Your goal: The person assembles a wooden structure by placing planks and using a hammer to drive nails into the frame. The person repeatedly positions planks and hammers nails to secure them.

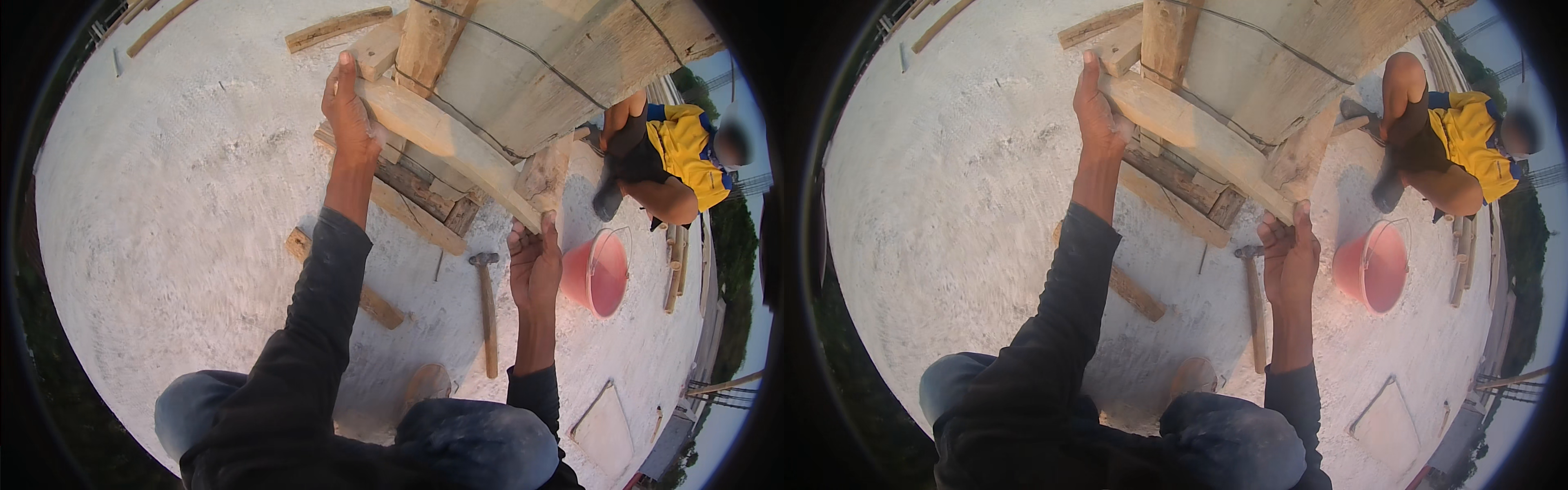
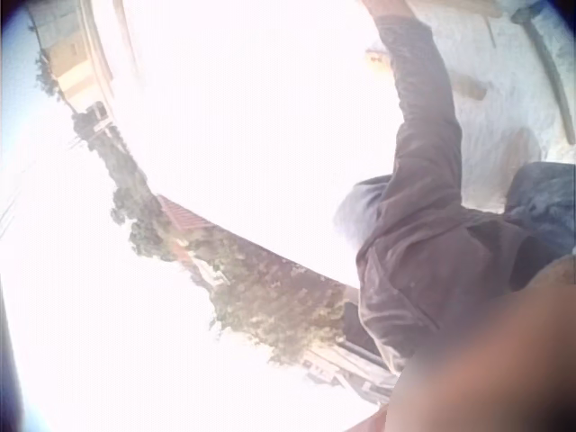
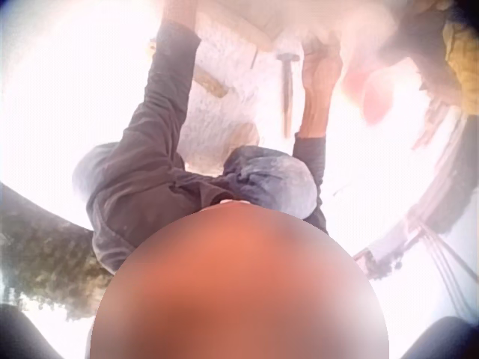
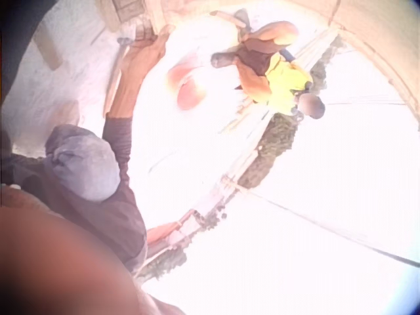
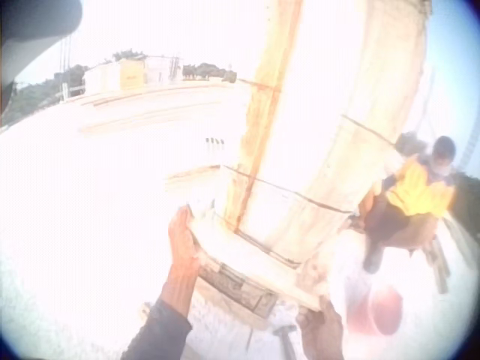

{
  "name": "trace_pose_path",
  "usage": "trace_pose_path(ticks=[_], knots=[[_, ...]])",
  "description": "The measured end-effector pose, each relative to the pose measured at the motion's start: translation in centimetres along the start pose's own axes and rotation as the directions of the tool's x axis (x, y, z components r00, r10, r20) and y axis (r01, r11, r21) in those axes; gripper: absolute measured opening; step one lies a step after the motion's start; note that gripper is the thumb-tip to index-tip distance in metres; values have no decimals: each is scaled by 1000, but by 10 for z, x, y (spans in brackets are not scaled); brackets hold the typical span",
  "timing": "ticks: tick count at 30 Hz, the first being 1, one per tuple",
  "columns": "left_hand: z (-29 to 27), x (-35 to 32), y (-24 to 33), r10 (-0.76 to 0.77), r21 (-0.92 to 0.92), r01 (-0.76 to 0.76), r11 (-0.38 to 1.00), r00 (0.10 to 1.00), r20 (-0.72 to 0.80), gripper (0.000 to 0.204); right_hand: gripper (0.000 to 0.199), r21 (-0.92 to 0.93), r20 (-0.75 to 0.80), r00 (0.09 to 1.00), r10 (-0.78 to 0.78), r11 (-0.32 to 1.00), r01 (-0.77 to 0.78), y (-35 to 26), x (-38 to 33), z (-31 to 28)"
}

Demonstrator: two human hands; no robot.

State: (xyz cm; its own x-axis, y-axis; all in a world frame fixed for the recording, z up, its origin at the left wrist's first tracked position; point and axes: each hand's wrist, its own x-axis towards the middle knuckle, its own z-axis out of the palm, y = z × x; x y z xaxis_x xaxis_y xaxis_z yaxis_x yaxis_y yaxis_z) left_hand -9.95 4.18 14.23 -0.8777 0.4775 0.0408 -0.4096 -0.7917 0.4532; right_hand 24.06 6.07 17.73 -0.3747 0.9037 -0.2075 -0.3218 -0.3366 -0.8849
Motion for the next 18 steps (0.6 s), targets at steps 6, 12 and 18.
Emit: trace_pose_path(ticks=[6,12,18], knots=[[5,0,9,31,65,-39,997,993,112,72,50,-39,-17,1000,-7,999,6,-3,-1,-2],[-9,-17,9,-35,148,13,989,989,144,87,53,0,68,997,-44,999,44,25,-1,-37],[-99,-73,-11,341,814,-254,522,937,74,92,38,-819,-73,992,-107,574,1,85,-34,-105]])
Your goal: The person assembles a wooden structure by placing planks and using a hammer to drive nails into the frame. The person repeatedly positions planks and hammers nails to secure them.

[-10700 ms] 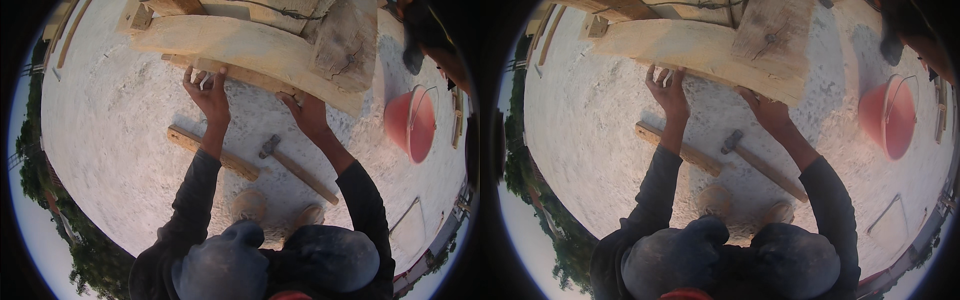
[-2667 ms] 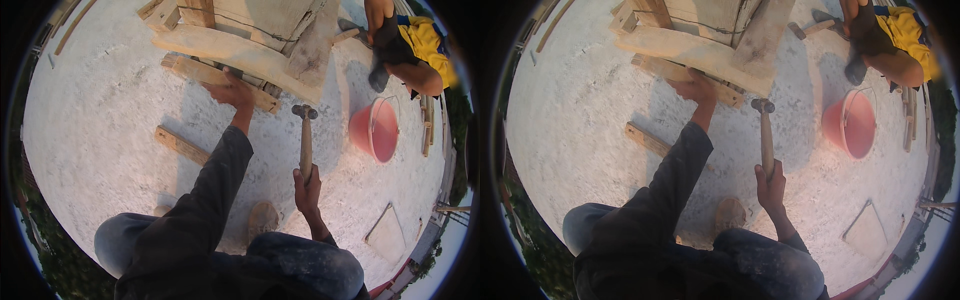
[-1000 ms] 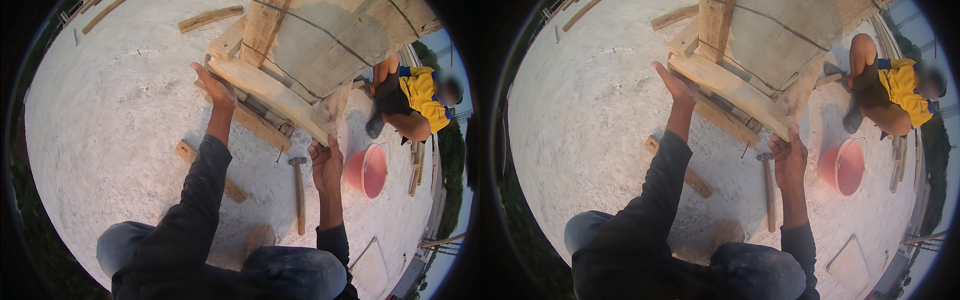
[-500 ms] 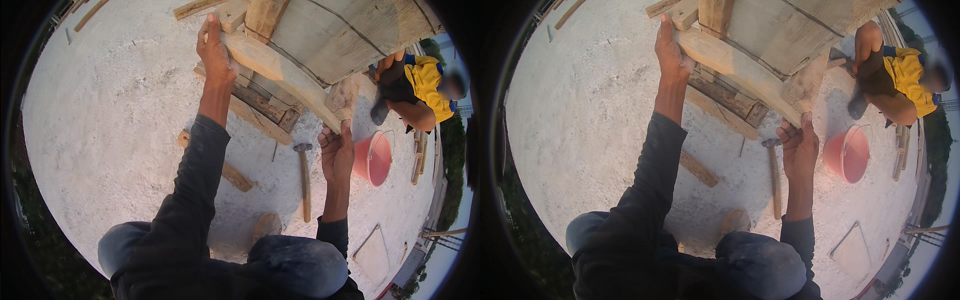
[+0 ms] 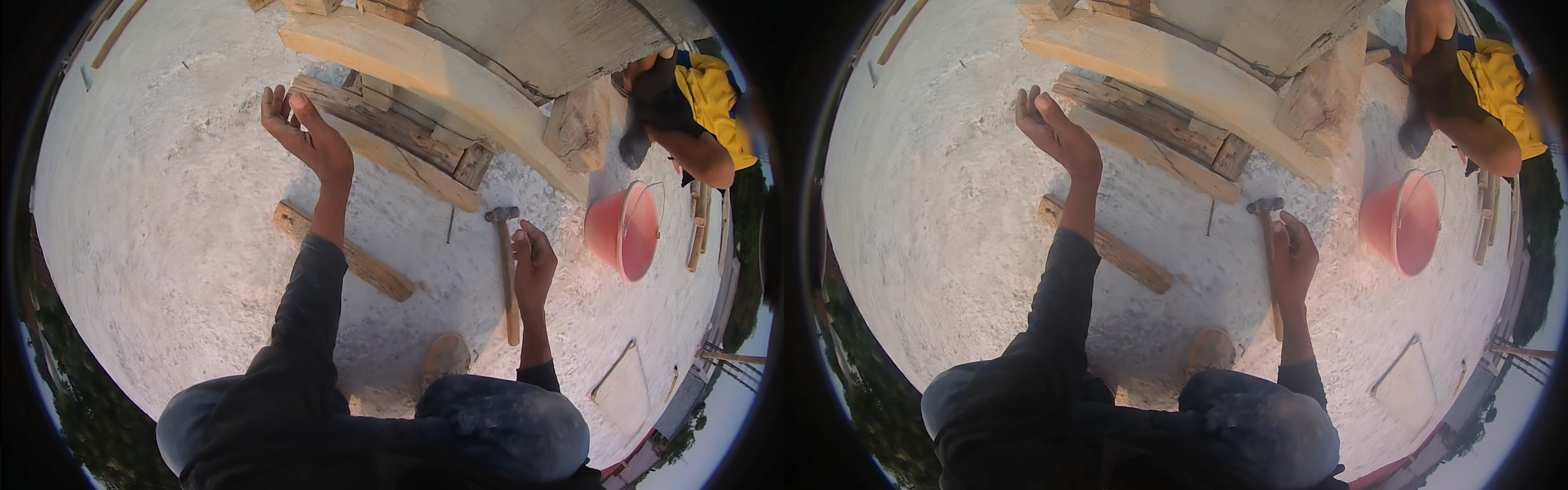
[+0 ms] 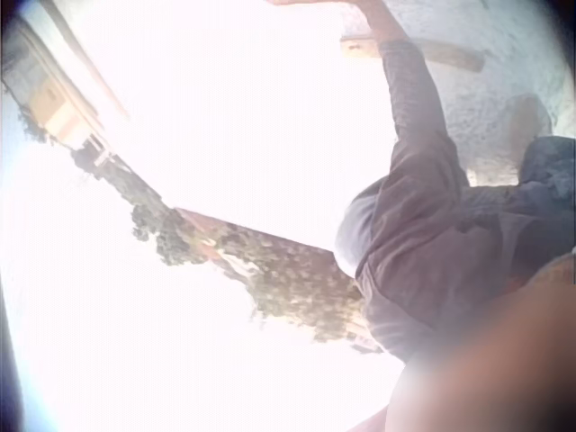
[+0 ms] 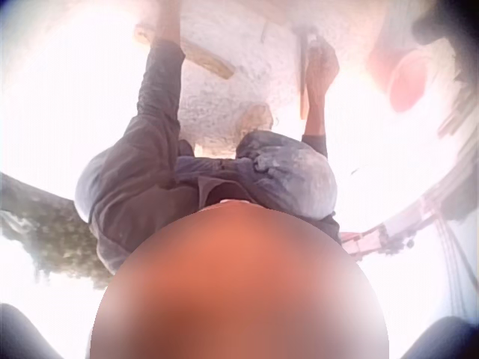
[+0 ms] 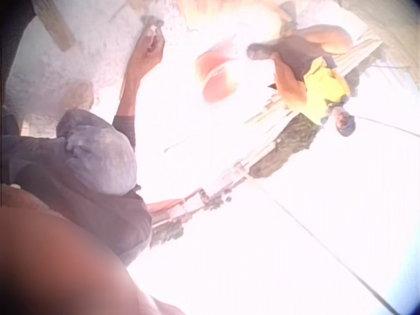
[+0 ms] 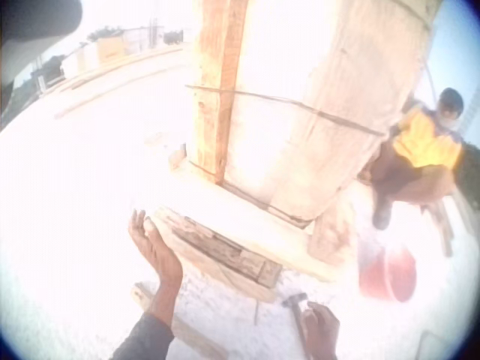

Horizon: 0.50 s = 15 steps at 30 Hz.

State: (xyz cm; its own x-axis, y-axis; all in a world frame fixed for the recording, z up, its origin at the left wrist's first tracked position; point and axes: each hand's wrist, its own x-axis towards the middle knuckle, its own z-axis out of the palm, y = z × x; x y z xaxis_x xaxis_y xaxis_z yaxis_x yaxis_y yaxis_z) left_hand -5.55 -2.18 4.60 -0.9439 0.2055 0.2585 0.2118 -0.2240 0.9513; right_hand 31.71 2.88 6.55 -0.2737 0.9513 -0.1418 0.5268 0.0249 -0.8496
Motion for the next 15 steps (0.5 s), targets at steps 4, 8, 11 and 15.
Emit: trace_pose_path(ticks=[4,8,11,15], knots=[[-33,-70,-47,19,516,-100,851,987,160,86,42,-127,132,976,-176,973,193,26,-7,20],[-32,-88,-72,-138,522,160,838,987,-82,90,52,-342,200,873,-446,803,488,23,23,51],[-31,-63,-78,-58,537,81,840,997,-60,92,53,-340,250,875,-415,808,480,23,39,62],[-35,-18,-76,-197,415,175,893,980,9,85,52,-241,266,890,-371,868,434,30,44,62]])
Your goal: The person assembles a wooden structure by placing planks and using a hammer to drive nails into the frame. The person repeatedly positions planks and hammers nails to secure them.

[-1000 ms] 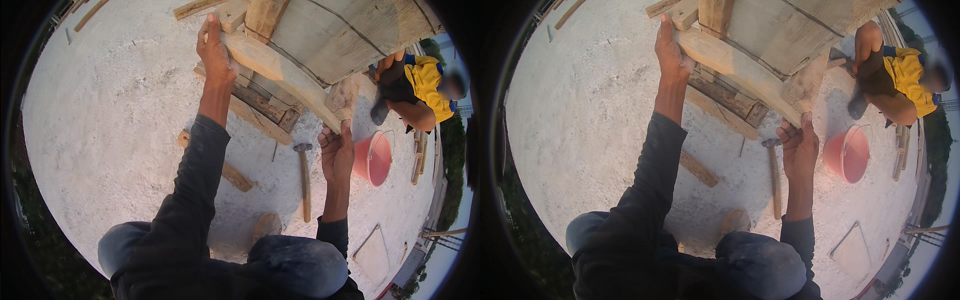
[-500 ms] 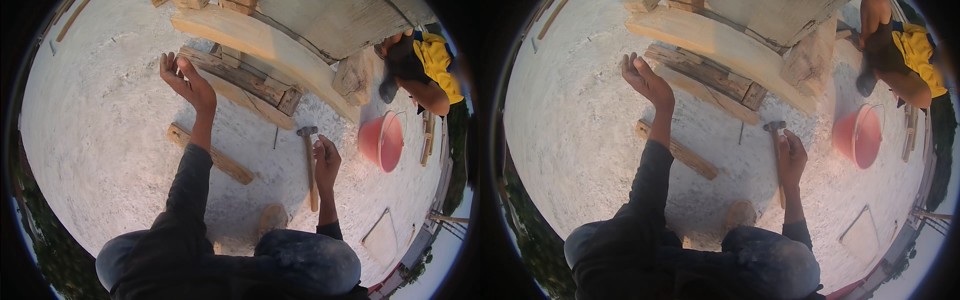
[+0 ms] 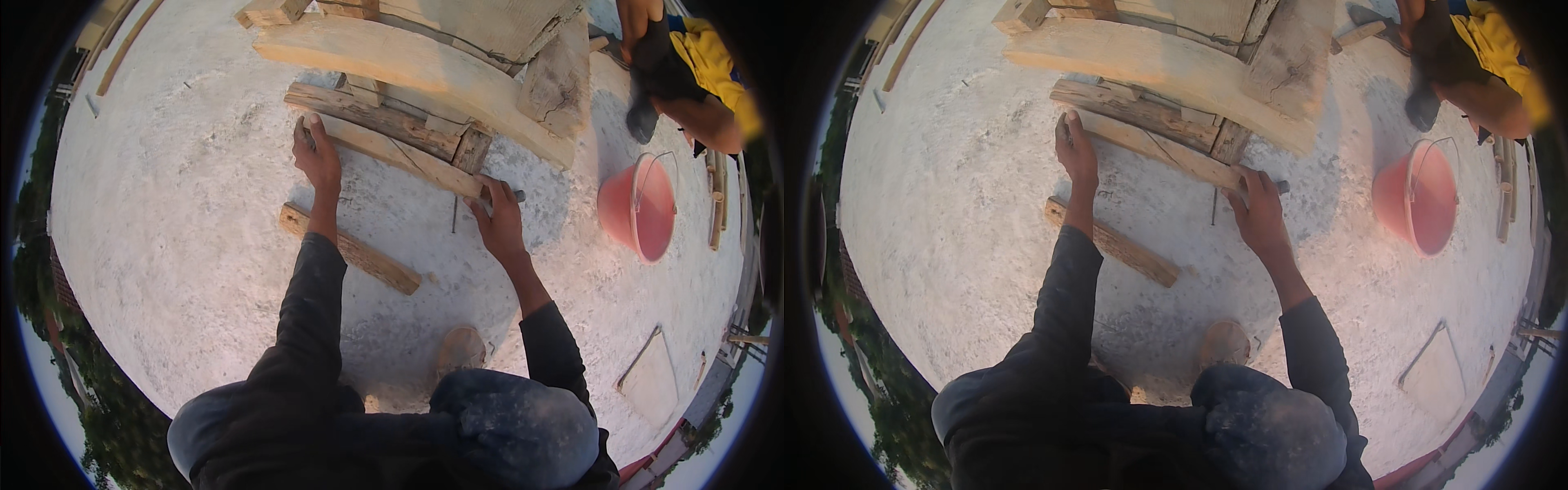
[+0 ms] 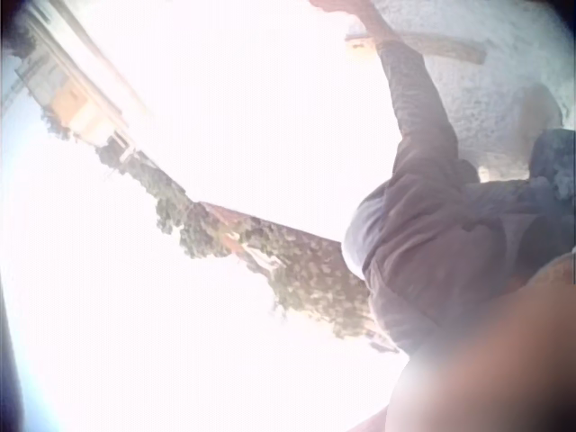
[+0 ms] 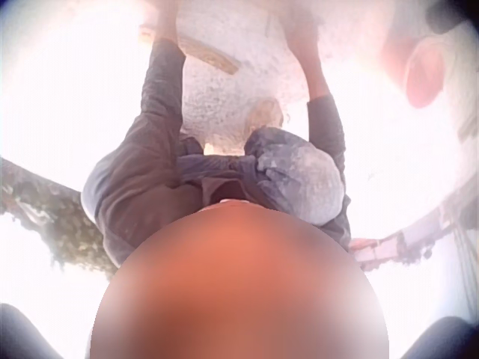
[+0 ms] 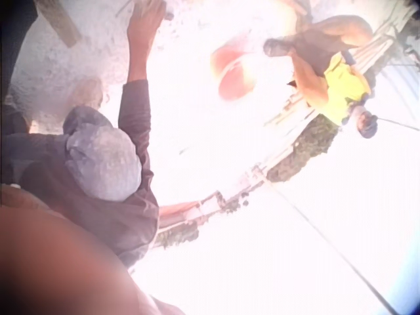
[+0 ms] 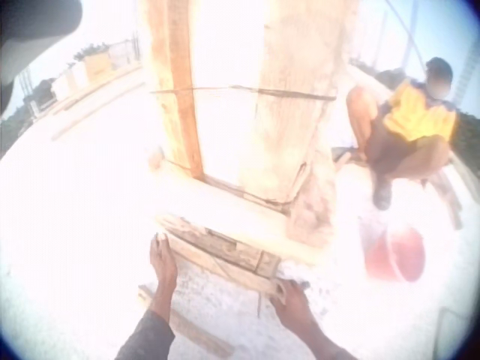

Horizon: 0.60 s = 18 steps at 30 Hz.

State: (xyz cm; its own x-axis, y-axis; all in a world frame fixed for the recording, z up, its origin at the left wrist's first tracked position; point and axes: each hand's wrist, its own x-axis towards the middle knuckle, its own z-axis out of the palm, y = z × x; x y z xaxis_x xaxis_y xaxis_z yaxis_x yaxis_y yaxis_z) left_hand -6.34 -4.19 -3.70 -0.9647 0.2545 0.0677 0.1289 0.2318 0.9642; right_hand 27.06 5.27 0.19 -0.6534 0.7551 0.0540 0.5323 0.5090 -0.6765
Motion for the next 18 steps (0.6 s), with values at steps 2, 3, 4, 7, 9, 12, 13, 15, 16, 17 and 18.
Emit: trace_pose_path(ticks=[2,3,4,7,9,12,13,15,16,17,18], knots=[[-5,8,5,-29,-101,38,994,996,89,81,50,106,13,999,46,993,-47,3,-2,-1],[-9,10,7,7,-57,-4,998,999,40,78,49,176,28,996,87,980,-90,3,-2,-2],[-14,9,9,31,-9,-31,999,1000,-3,75,49,268,44,994,97,958,-105,4,-3,-3],[-35,6,14,78,376,-54,925,996,-50,73,49,378,218,962,167,894,-241,1,-6,-9],[-46,9,14,138,636,-78,768,989,-45,70,49,347,322,925,201,884,-313,-3,-10,-12],[-57,13,9,78,780,-104,617,994,71,68,43,376,404,866,293,810,-450,-15,-22,-6],[-57,12,6,62,793,-83,603,996,57,67,39,435,427,858,285,767,-471,-19,-26,-1],[-54,9,1,63,815,-56,577,998,24,66,33,317,244,910,336,859,-403,-25,-35,7],[-52,5,-2,189,785,-142,604,981,32,63,31,291,143,942,305,896,-335,-27,-39,11],[-48,-1,-4,311,752,-228,618,950,32,61,28,265,107,944,313,906,-331,-27,-42,14],[-45,-6,-5,353,737,-260,624,935,31,59,26,265,57,954,294,917,-298,-27,-45,17]])
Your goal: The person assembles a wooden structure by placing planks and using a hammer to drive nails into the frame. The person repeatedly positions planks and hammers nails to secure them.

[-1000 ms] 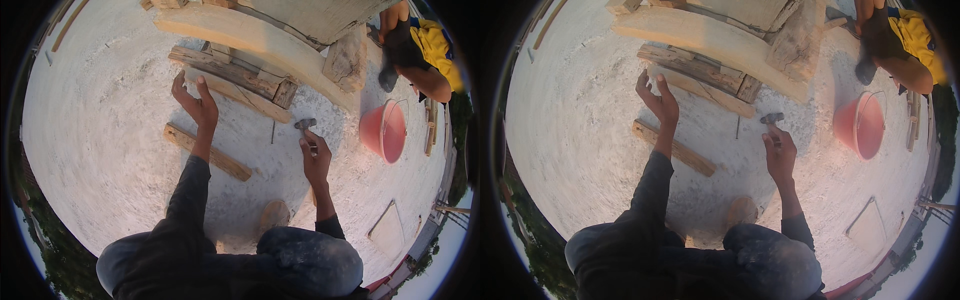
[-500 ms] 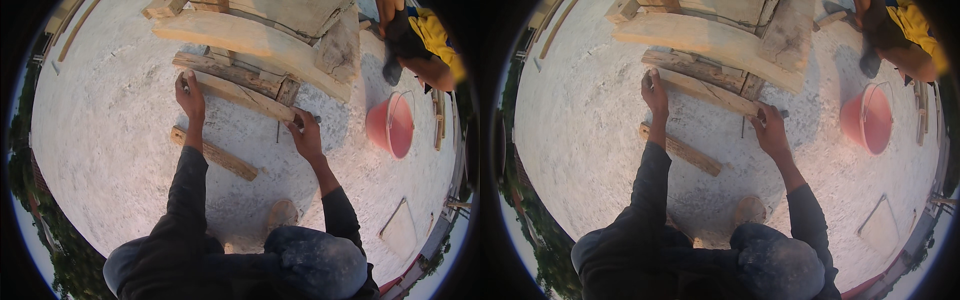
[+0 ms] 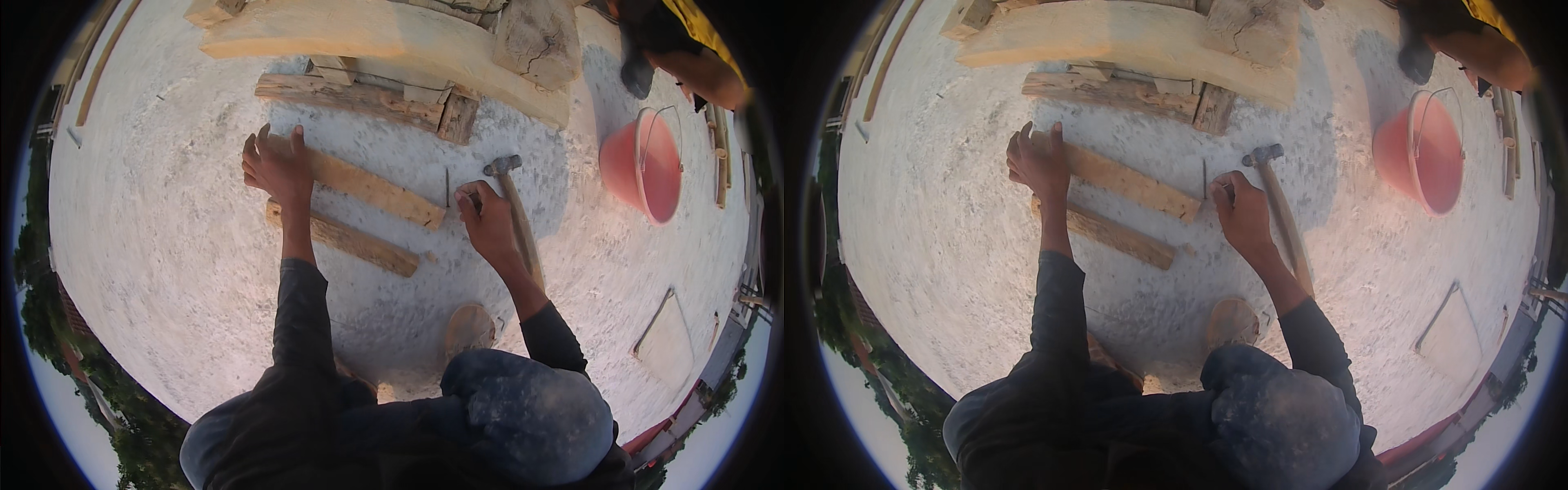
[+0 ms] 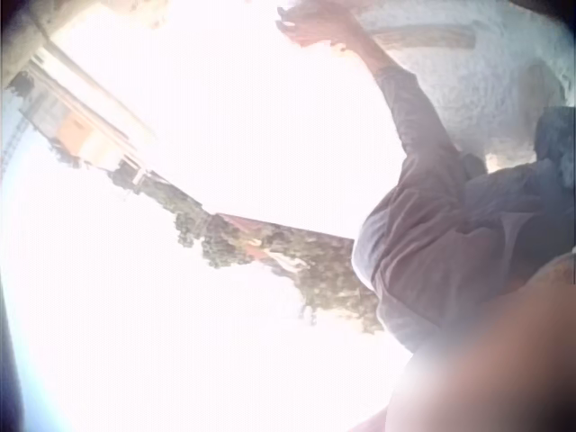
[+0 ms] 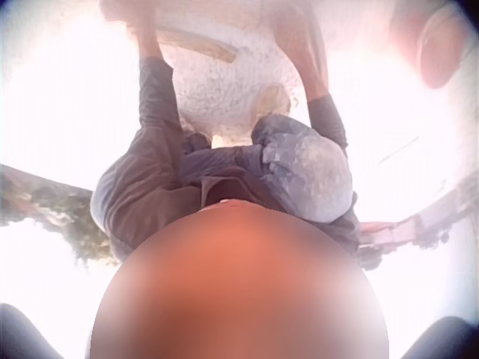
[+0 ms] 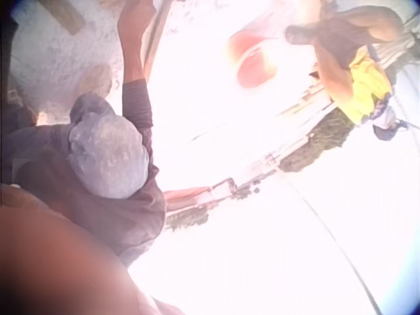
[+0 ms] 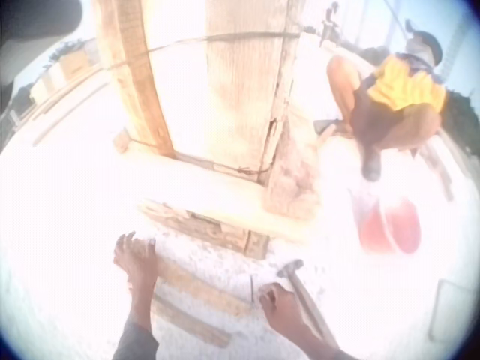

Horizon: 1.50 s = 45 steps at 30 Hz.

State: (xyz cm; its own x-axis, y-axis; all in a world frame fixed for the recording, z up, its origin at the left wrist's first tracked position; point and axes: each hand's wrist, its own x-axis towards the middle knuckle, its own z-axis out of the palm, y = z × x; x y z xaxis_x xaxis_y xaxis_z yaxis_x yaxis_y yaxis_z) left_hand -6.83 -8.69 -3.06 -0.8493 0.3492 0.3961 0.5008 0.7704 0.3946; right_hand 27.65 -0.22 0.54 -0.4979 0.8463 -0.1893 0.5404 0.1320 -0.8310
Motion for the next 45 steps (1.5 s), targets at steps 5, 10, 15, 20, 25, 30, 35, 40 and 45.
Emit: trace_pose_path(ticks=[5,10,15,20,25,30,35,40,45], knots=[[-4,-34,28,335,-316,-293,902,938,89,47,24,-133,3,1000,12,991,-12,9,6,7],[-22,-71,57,617,-658,-341,671,749,242,45,18,-365,40,999,21,931,-5,4,21,10],[-45,-83,61,821,-738,-404,540,446,357,52,14,-153,45,997,65,987,-57,-15,1,-14],[-49,-86,55,858,-711,-484,509,346,379,61,10,4,72,995,-67,998,66,-36,-33,-31],[-35,-103,77,817,-698,-460,549,470,333,60,14,6,-45,991,-124,992,124,-46,-36,-34],[-31,-107,91,790,-677,-420,604,425,442,66,12,-92,-88,968,-235,969,227,-43,-20,-39],[-38,-107,88,819,-791,-357,497,495,291,64,14,-189,-34,966,-258,950,247,-36,-15,-38],[-38,-127,92,827,-861,-256,440,489,278,45,16,-275,21,961,-276,923,271,-36,-15,-32],[-29,-138,90,805,-883,-241,402,552,216,26,22,-251,43,961,-273,928,275,-47,-14,-26]])
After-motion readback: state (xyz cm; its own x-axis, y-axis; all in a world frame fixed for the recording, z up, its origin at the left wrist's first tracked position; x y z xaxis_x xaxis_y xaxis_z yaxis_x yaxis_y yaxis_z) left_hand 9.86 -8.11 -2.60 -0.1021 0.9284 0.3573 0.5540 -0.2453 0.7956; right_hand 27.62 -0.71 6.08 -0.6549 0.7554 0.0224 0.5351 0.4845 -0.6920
